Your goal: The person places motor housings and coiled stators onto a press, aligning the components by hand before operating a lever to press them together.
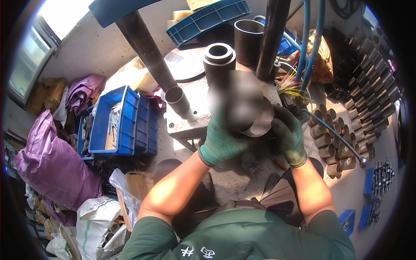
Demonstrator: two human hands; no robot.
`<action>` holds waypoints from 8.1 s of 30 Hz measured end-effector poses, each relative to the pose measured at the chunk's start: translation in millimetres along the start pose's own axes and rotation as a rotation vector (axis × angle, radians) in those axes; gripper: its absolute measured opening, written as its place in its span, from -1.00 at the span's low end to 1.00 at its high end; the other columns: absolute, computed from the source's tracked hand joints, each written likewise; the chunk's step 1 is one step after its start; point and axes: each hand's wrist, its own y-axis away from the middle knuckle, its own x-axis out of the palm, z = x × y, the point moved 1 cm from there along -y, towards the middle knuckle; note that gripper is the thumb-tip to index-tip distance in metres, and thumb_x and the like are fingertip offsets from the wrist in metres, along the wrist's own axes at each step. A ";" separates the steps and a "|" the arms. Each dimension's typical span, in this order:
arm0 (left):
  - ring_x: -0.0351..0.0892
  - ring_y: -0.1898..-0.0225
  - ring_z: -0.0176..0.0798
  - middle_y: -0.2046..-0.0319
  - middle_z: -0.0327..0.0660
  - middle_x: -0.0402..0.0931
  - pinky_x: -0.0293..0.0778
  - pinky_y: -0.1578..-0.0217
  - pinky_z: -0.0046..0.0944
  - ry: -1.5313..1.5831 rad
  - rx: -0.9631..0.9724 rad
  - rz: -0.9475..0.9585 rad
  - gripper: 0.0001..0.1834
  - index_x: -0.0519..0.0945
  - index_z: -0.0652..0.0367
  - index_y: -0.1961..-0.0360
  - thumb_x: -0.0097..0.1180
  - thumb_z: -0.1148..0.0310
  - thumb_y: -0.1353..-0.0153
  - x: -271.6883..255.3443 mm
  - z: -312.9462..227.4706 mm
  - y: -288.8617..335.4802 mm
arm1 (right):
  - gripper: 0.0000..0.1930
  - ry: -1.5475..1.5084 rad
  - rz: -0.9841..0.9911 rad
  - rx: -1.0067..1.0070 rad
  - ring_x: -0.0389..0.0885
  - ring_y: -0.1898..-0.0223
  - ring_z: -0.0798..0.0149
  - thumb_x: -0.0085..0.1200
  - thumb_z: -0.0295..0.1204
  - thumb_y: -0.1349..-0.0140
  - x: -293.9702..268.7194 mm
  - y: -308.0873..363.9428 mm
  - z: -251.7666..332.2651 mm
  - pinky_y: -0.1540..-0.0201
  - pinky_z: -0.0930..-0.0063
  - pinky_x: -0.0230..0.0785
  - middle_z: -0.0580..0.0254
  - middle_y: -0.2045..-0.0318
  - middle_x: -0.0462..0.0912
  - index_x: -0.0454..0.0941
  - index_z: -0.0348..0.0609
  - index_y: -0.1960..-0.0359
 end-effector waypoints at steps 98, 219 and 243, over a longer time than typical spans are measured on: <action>0.67 0.17 0.20 0.17 0.06 0.64 0.61 0.18 0.09 -0.958 -0.010 0.503 -0.44 0.56 0.16 -0.18 0.38 0.26 -0.15 44.8 50.6 21.0 | -0.56 0.335 -0.555 0.637 0.76 0.29 0.23 0.19 -0.43 -0.25 -427.8 161.7 -347.3 0.14 0.33 0.59 0.06 0.25 0.78 0.65 -0.37 -0.15; 0.46 -0.26 -0.14 -0.27 0.00 0.45 0.39 -0.32 -0.19 0.294 -0.396 -0.646 -0.36 0.30 0.33 -0.46 0.22 0.39 -0.44 -41.2 110.5 -83.5 | -0.64 0.070 -0.629 -0.220 0.64 0.05 0.27 0.25 -0.58 -0.31 -75.1 -96.1 -74.6 -0.15 0.39 0.48 0.17 0.06 0.70 0.62 -0.34 -0.15; 0.61 0.20 -0.35 0.08 -0.19 0.63 0.61 0.16 -0.38 0.251 -0.664 -0.519 -0.44 0.52 0.36 -0.30 0.04 0.58 -0.22 -34.6 129.7 -50.1 | -0.63 0.872 -0.166 -0.122 0.76 -0.05 -0.07 0.22 -0.46 -0.37 -74.8 -97.3 -52.1 -0.16 0.20 0.56 -0.12 -0.01 0.77 0.66 -0.20 -0.20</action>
